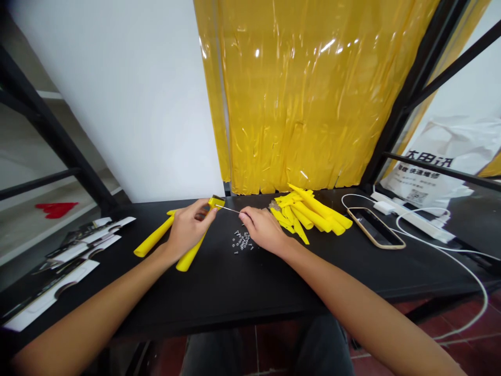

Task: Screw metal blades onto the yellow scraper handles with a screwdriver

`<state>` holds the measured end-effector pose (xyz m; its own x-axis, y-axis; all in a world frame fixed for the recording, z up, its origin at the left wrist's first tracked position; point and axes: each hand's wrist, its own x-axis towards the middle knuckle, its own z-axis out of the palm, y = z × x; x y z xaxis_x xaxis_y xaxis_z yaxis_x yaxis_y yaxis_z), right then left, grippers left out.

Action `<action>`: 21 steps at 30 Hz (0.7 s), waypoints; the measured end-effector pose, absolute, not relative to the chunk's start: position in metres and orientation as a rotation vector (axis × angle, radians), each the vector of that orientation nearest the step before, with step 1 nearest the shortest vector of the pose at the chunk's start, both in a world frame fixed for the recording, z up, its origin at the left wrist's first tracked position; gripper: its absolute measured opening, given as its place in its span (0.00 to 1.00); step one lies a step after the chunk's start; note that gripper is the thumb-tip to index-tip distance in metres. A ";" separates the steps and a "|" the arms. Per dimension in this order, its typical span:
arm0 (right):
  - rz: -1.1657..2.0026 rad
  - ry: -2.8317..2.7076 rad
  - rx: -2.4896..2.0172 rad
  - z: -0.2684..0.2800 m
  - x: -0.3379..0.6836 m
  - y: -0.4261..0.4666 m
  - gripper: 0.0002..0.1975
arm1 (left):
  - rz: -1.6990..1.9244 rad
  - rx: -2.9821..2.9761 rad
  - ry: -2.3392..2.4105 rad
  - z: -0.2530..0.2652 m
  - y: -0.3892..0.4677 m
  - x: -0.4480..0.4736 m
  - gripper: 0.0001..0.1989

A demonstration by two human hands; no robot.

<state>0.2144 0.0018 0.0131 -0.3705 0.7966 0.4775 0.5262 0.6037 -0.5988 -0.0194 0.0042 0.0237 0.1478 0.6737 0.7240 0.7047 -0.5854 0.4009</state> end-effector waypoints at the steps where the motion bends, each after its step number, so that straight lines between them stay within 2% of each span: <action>1: 0.329 -2.082 -1.079 0.013 0.214 0.000 0.14 | -1.438 -2.337 -1.413 0.024 0.004 -0.019 0.11; 3: 0.259 -2.112 -1.123 0.012 0.213 -0.002 0.14 | -1.439 -2.332 -1.410 0.024 0.002 -0.017 0.10; 6: 0.440 -2.066 -1.064 0.013 0.211 -0.002 0.17 | -1.498 -2.368 -1.404 0.025 -0.001 -0.016 0.11; 9: 0.955 -1.832 -1.012 0.014 0.209 -0.001 0.20 | -1.541 -2.392 -1.379 0.024 -0.001 -0.016 0.11; 12: 1.518 -1.542 -0.890 0.016 0.209 -0.001 0.19 | -1.534 -2.373 -1.328 0.023 0.000 -0.018 0.10; 15: 1.854 -1.376 -0.751 0.017 0.210 -0.001 0.17 | -1.488 -2.317 -1.273 0.021 0.001 -0.019 0.12; 18: 1.949 -1.360 -0.739 0.016 0.212 0.000 0.16 | -1.415 -2.307 -1.242 0.021 0.003 -0.021 0.13; 21: 1.746 -1.549 -0.795 0.016 0.215 0.004 0.17 | -1.377 -2.331 -1.316 0.022 0.011 -0.025 0.13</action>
<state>0.2149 0.0044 0.0163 -0.5956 0.8032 -0.0133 -0.0824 -0.0775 -0.9936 -0.0253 0.0109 0.0219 0.2024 0.6142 0.7627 0.7343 -0.6105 0.2968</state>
